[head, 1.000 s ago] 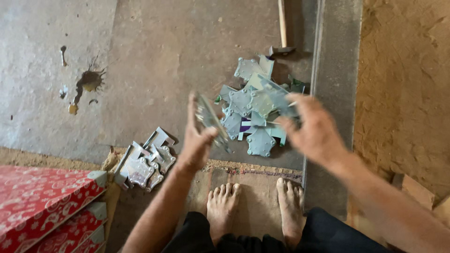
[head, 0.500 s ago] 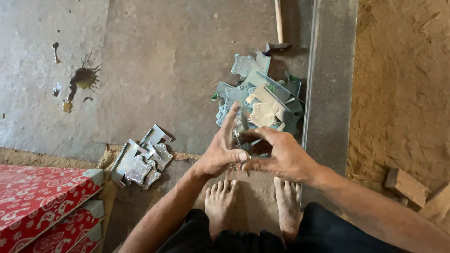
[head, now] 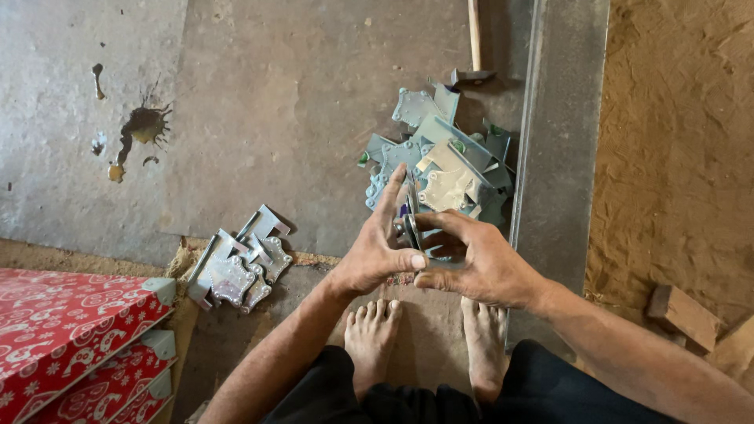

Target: The person repeatedly places small metal pieces on a metal bar and strikes them with a wooden mallet. They handle the pieces one at a time, occasionally flipping them over, and continue hammering them on the bar.

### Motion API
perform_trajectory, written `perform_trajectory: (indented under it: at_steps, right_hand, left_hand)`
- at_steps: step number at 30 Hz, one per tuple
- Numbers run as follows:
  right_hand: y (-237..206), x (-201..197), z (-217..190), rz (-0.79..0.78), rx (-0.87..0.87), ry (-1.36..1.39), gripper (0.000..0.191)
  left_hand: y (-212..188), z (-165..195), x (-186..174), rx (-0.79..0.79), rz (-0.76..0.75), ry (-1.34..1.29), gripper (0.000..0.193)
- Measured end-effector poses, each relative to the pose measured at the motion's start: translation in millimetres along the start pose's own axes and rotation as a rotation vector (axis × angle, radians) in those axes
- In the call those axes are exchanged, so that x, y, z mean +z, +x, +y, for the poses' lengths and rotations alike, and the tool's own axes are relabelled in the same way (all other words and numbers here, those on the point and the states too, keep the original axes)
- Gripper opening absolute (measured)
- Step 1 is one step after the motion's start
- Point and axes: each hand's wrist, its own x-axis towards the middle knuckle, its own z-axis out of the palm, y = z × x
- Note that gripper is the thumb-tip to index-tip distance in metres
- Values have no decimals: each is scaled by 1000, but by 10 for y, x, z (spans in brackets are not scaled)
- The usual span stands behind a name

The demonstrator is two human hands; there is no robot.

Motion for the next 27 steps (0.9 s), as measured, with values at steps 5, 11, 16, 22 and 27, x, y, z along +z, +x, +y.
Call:
perform_trajectory:
  at_steps: [5, 11, 16, 22, 27]
  right_hand:
    - [-35, -66, 183, -4, -80, -19, 66]
    - [-35, -112, 430, 274, 181, -233, 24]
    - [11, -103, 428, 321, -27, 151, 16]
    - [37, -499, 397, 513, 188, 244, 26]
    - [-58, -649, 519, 569, 56, 34, 21]
  left_hand:
    - [3, 5, -57, -46, 21, 12, 149]
    - [9, 12, -147, 36, 126, -113, 145]
    - [-29, -13, -249, 117, 122, -43, 141]
    - [-87, 63, -453, -10, 141, -274, 145]
    - [231, 103, -467, 57, 298, 563, 122]
